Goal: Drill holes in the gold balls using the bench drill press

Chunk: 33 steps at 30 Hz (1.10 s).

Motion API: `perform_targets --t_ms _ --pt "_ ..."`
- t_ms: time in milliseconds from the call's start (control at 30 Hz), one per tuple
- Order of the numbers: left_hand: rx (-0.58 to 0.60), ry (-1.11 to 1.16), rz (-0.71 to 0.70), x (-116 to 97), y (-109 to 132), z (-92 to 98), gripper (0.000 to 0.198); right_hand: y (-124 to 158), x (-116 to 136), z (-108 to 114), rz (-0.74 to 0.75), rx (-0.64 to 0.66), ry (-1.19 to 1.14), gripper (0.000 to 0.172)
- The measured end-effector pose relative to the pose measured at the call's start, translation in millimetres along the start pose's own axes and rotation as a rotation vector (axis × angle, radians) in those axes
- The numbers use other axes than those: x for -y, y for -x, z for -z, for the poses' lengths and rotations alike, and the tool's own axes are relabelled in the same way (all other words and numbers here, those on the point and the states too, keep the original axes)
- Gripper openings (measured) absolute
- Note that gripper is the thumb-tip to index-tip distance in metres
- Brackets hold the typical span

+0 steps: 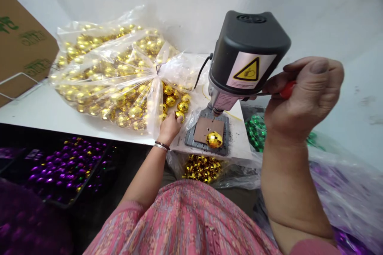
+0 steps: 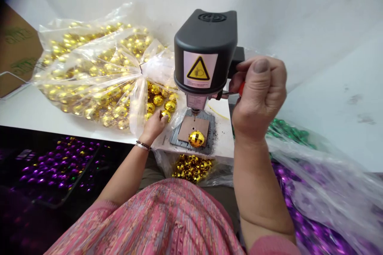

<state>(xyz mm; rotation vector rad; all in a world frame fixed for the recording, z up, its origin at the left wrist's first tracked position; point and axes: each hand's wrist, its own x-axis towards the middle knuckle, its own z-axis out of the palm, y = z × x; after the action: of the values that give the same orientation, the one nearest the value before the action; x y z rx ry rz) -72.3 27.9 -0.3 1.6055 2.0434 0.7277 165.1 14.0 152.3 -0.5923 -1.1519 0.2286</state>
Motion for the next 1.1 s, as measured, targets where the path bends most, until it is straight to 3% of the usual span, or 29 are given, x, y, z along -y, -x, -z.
perform_targets --t_ms 133,300,367,467,633,733,900,1000,1100 --pt "0.123 0.090 0.023 -3 3 -3.8 0.045 0 -1 2 -0.020 0.010 0.052 0.036" --pt "0.069 0.573 0.000 -5 22 4.5 0.061 6 1 5 -0.003 0.043 0.054 0.034" --pt "0.202 0.682 -0.085 -10 31 7.5 0.066 9 3 6 0.001 0.046 0.052 0.034" --pt "0.326 0.627 -0.163 -22 41 3.1 0.068 10 5 7 0.011 0.064 0.058 0.033" --pt "0.172 0.514 -0.136 -35 40 -17.2 0.062 9 6 10 0.022 0.121 0.040 0.031" --pt "0.191 0.539 -0.133 -32 39 -23.4 0.064 10 6 10 0.021 0.119 0.002 0.029" --pt "0.455 0.706 -0.176 -15 51 -18.7 0.073 11 5 7 0.011 0.097 0.005 0.028" --pt "0.410 0.704 -0.168 -10 59 -15.7 0.068 12 4 7 0.023 0.095 0.011 0.029" --pt "0.382 0.783 -0.067 -12 60 -17.7 0.069 12 4 7 0.038 0.097 0.028 0.029"
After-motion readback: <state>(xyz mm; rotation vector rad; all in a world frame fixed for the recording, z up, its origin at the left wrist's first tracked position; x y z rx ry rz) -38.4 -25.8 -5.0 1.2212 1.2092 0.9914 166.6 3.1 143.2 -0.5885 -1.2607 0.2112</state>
